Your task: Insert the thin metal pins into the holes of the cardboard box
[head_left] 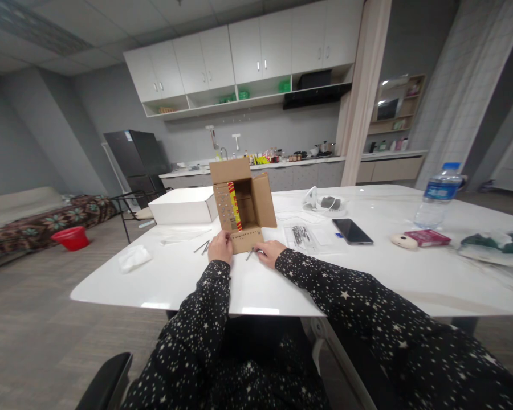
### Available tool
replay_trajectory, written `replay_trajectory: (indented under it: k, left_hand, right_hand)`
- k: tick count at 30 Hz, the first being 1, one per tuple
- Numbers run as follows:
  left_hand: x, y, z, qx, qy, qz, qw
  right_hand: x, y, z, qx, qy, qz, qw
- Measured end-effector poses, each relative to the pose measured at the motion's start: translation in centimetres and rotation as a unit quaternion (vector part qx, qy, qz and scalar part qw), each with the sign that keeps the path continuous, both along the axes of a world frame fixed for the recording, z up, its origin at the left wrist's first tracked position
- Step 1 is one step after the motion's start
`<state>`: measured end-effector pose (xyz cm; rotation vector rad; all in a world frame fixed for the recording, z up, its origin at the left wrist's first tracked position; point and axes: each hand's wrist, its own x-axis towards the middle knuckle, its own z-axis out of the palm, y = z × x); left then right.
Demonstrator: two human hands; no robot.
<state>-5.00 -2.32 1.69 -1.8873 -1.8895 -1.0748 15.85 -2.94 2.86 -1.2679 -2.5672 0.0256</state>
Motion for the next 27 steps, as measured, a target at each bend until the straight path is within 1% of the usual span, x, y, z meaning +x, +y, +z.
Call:
replay_trajectory:
  k: [13,16,20,27]
  left_hand:
    - [0.17,-0.24,0.27,-0.005,-0.014,0.034,0.999]
    - [0.02,-0.1,0.19,-0.004,-0.011,0.026,1.0]
    - [-0.08,0.01,0.09,-0.012,0.003,-0.002,1.0]
    - [0.2,-0.25,0.3,-0.016,0.015,0.001,1.0]
  right_hand:
    - [0.06,-0.26,0.07,0.006,0.013,0.004,1.0]
    - [0.06,-0.21,0.08,0.007,0.013,0.006,1.0]
    - [0.03,-0.15,0.09,0.003,0.008,0.006,1.0]
    - [0.0,-0.04,0.04,0.0,0.004,0.005,1.0]
